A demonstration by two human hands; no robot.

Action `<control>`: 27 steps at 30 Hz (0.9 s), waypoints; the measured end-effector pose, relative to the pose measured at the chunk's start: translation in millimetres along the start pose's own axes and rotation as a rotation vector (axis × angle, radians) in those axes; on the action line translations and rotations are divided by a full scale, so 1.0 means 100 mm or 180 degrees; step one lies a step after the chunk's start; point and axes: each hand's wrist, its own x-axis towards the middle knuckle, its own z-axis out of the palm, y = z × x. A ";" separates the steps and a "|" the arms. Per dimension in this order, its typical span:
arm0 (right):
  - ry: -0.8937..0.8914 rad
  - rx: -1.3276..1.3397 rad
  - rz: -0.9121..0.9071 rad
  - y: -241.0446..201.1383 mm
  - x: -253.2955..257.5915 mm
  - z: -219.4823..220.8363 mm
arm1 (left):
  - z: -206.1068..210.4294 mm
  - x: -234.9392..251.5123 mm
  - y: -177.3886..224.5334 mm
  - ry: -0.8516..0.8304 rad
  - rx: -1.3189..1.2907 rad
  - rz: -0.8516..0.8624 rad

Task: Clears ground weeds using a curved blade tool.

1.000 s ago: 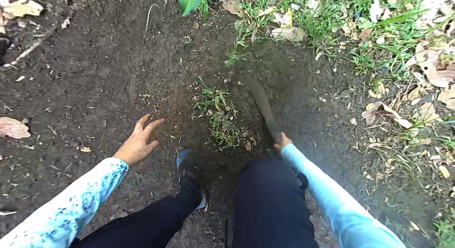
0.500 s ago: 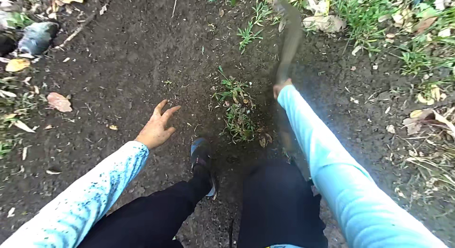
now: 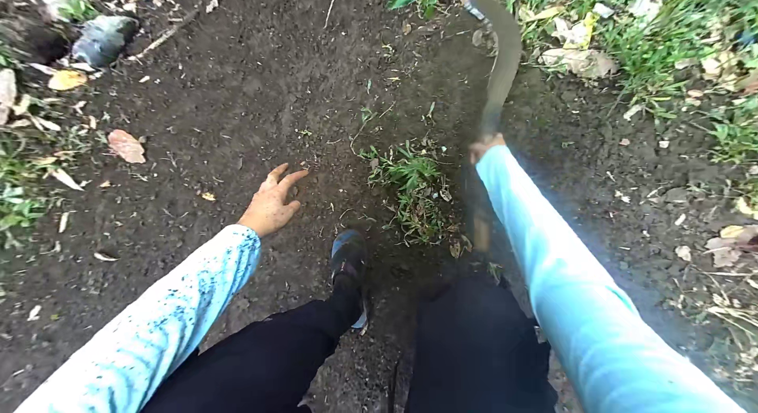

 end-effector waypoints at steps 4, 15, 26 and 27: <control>-0.0147 -0.1351 -0.0104 0.43 0.23 0.27 | -0.06 -0.08 -0.14 0.0037 -0.0010 -0.0045; -0.0124 -0.0952 -0.0190 -0.53 0.34 0.18 | -0.08 -0.10 -0.58 0.0342 0.0007 -0.0331; -0.0645 -0.3057 -0.0324 0.75 -0.22 -0.91 | -0.17 -0.03 -0.61 0.0559 0.0069 -0.0428; -0.0357 -0.2755 -0.0481 0.70 -0.08 -0.82 | -0.16 0.00 -0.57 0.0513 0.0116 -0.0399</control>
